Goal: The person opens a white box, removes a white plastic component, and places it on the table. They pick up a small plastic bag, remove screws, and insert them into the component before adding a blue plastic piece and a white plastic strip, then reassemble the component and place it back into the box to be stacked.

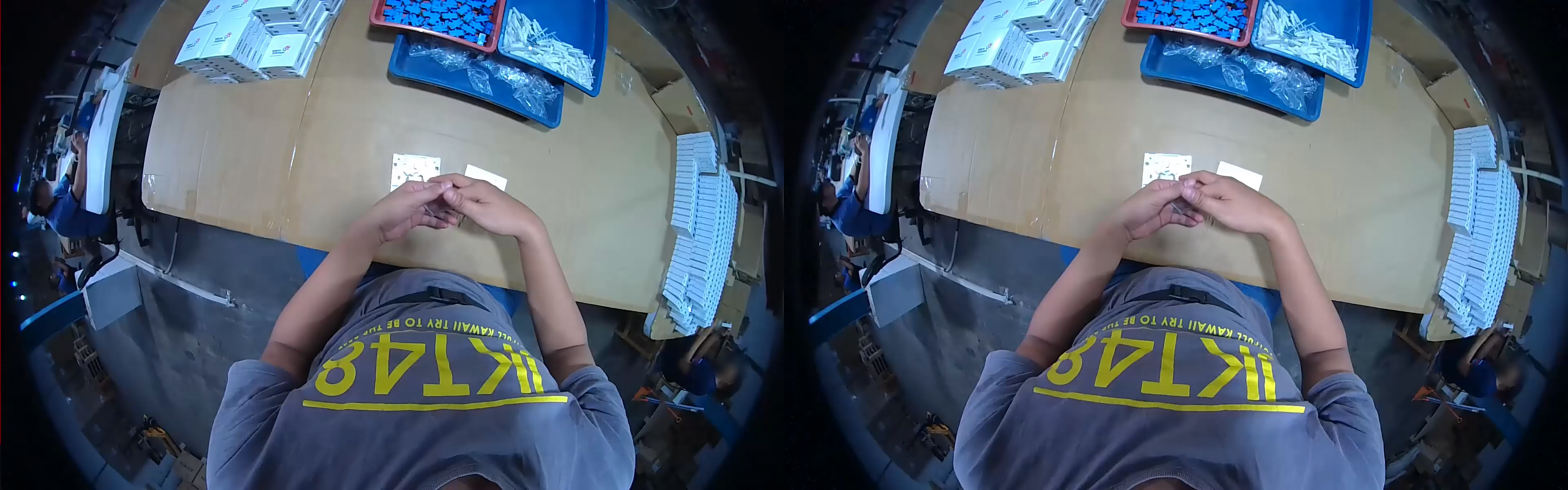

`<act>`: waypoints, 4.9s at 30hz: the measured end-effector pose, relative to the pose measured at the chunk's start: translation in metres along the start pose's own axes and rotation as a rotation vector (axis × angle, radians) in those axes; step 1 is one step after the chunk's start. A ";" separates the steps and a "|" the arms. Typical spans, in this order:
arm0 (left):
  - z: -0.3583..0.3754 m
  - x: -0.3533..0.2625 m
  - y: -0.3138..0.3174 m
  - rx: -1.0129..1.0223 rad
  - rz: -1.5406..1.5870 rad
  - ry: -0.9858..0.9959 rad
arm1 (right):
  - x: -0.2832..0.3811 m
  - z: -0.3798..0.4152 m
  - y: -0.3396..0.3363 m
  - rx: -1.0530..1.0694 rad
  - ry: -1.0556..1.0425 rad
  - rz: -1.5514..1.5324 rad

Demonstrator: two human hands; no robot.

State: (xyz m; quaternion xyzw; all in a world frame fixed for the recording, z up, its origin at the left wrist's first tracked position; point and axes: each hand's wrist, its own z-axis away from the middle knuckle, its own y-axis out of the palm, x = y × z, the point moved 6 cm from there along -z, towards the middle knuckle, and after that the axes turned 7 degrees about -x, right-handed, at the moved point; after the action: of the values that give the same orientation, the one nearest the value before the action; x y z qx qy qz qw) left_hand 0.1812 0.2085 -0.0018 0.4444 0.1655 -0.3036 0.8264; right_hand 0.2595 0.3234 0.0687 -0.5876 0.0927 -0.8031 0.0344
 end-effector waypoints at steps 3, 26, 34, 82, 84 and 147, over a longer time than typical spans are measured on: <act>0.000 0.000 0.005 0.040 0.115 0.035 | 0.001 -0.002 -0.008 -0.025 -0.037 -0.013; 0.008 -0.012 0.033 0.070 0.328 0.020 | 0.007 0.008 -0.078 -0.407 -0.060 -0.152; 0.012 0.005 0.022 0.080 0.248 0.036 | -0.002 -0.008 -0.201 -0.932 -0.149 0.276; 0.016 0.001 0.040 -0.018 0.204 0.004 | 0.018 0.034 -0.057 -0.480 0.019 0.091; 0.018 0.002 0.042 -0.015 0.199 0.014 | 0.025 0.029 -0.053 -0.382 0.008 0.083; 0.021 0.006 0.024 0.078 0.335 0.020 | 0.018 -0.008 -0.099 -0.395 -0.078 -0.027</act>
State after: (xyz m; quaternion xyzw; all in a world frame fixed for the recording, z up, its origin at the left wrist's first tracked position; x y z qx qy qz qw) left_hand 0.2014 0.1993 0.0218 0.5005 0.0856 -0.1634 0.8458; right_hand 0.2518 0.4187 0.1023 -0.6147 0.2392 -0.7464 -0.0889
